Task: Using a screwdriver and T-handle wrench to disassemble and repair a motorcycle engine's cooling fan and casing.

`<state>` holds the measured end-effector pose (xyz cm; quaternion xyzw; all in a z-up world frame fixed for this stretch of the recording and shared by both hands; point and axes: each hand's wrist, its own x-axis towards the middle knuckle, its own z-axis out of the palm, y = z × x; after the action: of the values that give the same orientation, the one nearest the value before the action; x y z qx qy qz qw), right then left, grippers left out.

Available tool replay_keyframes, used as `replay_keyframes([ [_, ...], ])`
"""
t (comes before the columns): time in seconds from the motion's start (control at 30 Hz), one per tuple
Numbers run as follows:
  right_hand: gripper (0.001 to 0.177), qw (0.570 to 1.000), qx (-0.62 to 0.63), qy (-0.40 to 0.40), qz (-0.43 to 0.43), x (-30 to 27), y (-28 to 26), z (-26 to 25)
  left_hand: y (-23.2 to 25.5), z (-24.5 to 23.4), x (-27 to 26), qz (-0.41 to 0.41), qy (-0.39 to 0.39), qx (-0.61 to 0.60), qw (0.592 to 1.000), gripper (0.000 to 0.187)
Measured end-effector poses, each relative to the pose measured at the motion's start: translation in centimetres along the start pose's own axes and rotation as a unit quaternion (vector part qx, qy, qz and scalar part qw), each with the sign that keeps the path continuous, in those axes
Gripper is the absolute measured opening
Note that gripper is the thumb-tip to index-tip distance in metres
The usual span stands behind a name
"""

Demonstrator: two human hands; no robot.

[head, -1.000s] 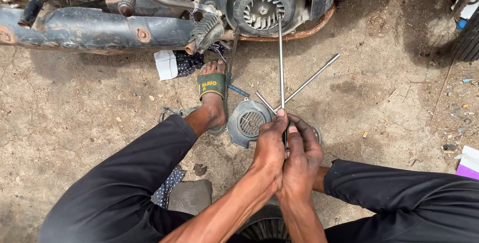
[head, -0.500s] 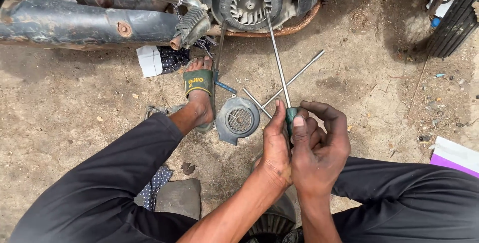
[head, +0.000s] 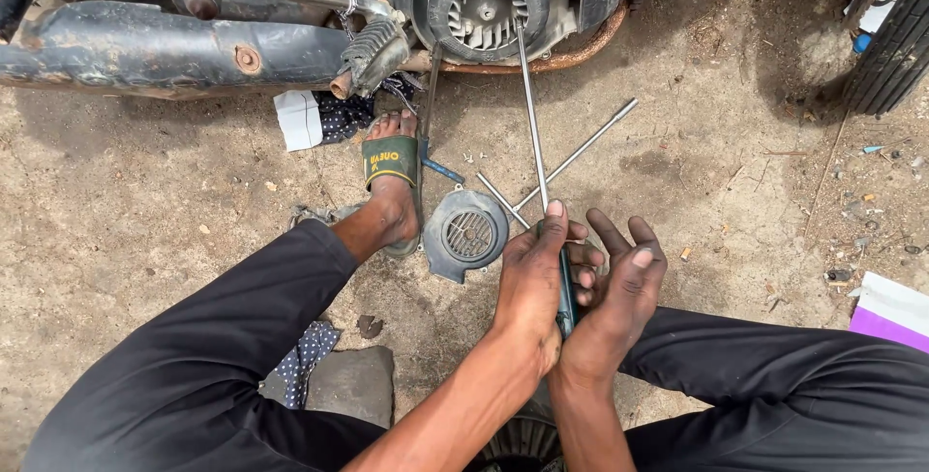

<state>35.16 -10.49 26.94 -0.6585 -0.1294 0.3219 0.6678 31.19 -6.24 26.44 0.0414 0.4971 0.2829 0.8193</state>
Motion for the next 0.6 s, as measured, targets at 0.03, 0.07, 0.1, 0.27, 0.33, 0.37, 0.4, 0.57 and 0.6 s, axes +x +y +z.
replay_keyframes([
  [0.03,0.068,1.000,0.001,0.001,0.000,0.1,1.1,-0.8,0.3,0.1,0.0,0.000,0.000,0.002,1.000,0.042],
  [0.07,0.073,0.992,0.111,-0.004,0.067,0.1,2.1,-1.8,0.4,0.1,-0.1,-0.009,-0.028,-0.048,0.998,0.040],
  [0.1,0.078,0.967,0.219,-0.008,0.132,0.1,3.1,-2.8,0.6,0.1,-0.2,-0.017,-0.056,-0.098,0.993,0.038],
  [0.27,0.083,0.970,0.200,-0.028,0.133,0.3,0.9,-0.6,1.2,1.1,-1.3,0.016,-0.036,-0.034,0.999,0.034],
  [0.33,0.084,0.986,0.130,-0.024,0.100,0.2,0.7,-0.5,1.3,1.6,-2.0,0.028,0.001,0.026,0.999,0.032],
  [0.37,0.085,0.990,0.112,-0.024,0.082,0.4,0.7,-0.5,1.3,1.9,-2.0,0.016,0.044,0.062,0.997,0.030],
  [0.4,0.085,0.993,0.093,-0.018,0.066,0.3,0.7,-0.5,1.3,2.2,-2.1,0.000,0.087,0.103,0.991,0.029],
  [0.57,0.078,0.943,0.196,-0.059,0.263,0.5,-1.1,0.8,-4.5,-0.6,3.3,0.045,0.163,0.194,0.966,0.038],
  [0.6,0.074,0.919,0.212,-0.078,0.322,0.5,-1.8,1.4,-6.7,-1.9,5.4,0.089,0.180,0.272,0.941,0.040],
])
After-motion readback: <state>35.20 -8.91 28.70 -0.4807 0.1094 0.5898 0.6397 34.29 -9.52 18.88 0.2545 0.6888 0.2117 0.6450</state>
